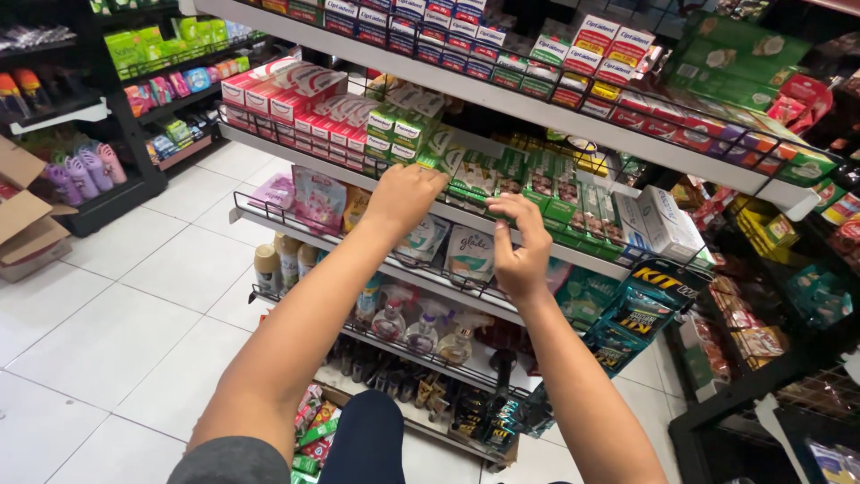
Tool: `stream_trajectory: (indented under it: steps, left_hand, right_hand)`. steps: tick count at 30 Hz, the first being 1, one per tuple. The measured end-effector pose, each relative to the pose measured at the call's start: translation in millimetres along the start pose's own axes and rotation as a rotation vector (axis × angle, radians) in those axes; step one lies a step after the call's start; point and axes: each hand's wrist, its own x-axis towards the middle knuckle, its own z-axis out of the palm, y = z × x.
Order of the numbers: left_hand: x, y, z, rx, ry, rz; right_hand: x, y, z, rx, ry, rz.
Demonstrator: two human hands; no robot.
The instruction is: Stocking and scanning boxes of toothpaste and air freshener on grocery store shelves.
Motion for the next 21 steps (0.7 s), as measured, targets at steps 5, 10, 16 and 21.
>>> stream_trajectory:
  steps: [5,10,16,21]
  left_hand:
    - [0.7,-0.2,-0.1,0.022,-0.009,0.008]
    - [-0.6,-0.7,4.8,0.022,-0.022,-0.001]
    - [-10.6,4.4,6.6,-0.121,-0.022,-0.06]
    - [-9.7,21.0,5.4,-0.219,0.038,-0.078]
  right_hand:
    - [1.6,0.0,-2.3,0.013,0.006,-0.005]
    - [2.0,-0.3,-7.4,-0.001,0.011,-0.017]
    - [0.5,16.9,-37.3,-0.094,0.097,0.012]
    - [-9.8,35.3,-64.2,-0.396,0.114,0.019]
